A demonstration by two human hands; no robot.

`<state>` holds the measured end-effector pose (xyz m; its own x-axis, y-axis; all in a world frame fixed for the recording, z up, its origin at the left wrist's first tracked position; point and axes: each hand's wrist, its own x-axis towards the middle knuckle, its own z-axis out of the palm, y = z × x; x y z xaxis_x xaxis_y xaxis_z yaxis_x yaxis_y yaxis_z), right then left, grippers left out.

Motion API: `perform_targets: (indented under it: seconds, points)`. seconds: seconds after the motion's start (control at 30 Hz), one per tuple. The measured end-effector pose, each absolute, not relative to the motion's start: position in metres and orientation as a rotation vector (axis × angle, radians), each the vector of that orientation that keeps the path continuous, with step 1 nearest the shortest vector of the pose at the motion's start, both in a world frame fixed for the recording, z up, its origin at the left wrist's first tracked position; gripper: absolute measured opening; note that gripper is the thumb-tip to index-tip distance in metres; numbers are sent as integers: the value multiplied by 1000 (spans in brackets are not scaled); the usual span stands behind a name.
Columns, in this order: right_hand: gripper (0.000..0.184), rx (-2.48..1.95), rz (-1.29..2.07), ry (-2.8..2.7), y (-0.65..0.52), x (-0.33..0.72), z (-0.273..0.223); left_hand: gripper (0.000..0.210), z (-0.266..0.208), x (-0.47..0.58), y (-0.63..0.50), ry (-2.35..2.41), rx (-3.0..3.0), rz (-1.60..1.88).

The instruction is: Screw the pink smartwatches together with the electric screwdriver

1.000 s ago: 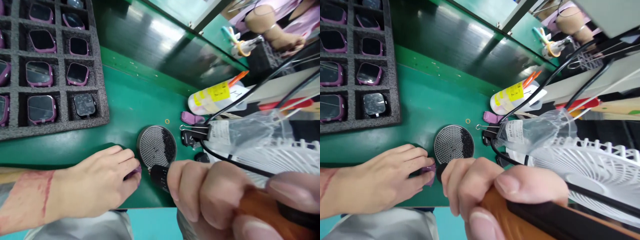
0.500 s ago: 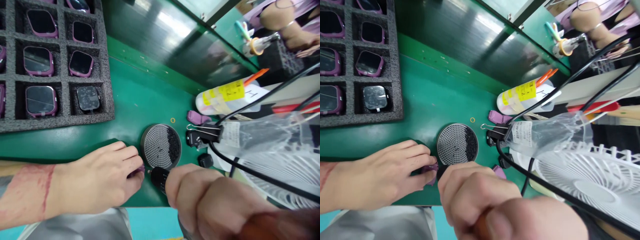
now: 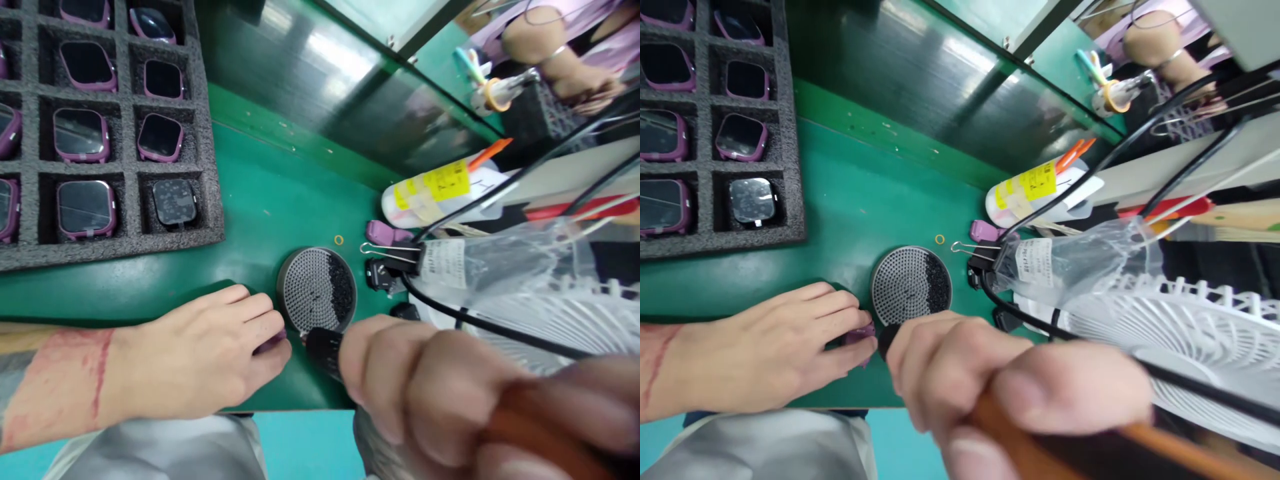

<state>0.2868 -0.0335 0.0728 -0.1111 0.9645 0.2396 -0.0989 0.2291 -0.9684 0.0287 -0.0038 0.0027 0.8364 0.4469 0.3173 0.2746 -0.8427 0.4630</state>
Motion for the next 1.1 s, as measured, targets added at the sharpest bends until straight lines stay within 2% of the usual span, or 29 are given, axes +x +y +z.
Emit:
perform_targets:
  seconds: [0.1,0.2,0.37,0.7,0.87,0.93,1.1]
  points:
    - [24,-859,1041,-1192,-22,284,67,8,3,28,-3,469,2635,531]
    - [22,-825,1006,-1147,-11,277,55,18,5,24,0,361,2603,583]
    - [24,-780,996,-1138,-8,268,43,13,10,20,4,382,2576,655]
    - [22,-774,1074,-1280,-10,269,46,41,3,24,-3,564,2681,675]
    - [22,-872,963,-1172,-22,279,61,23,3,24,-1,585,2611,655]
    - [27,-938,1002,-1189,-29,291,68,19,2,26,-2,586,2593,650]
    - [64,-1071,1132,-1446,-35,318,76,10,1,28,-3,586,2573,671]
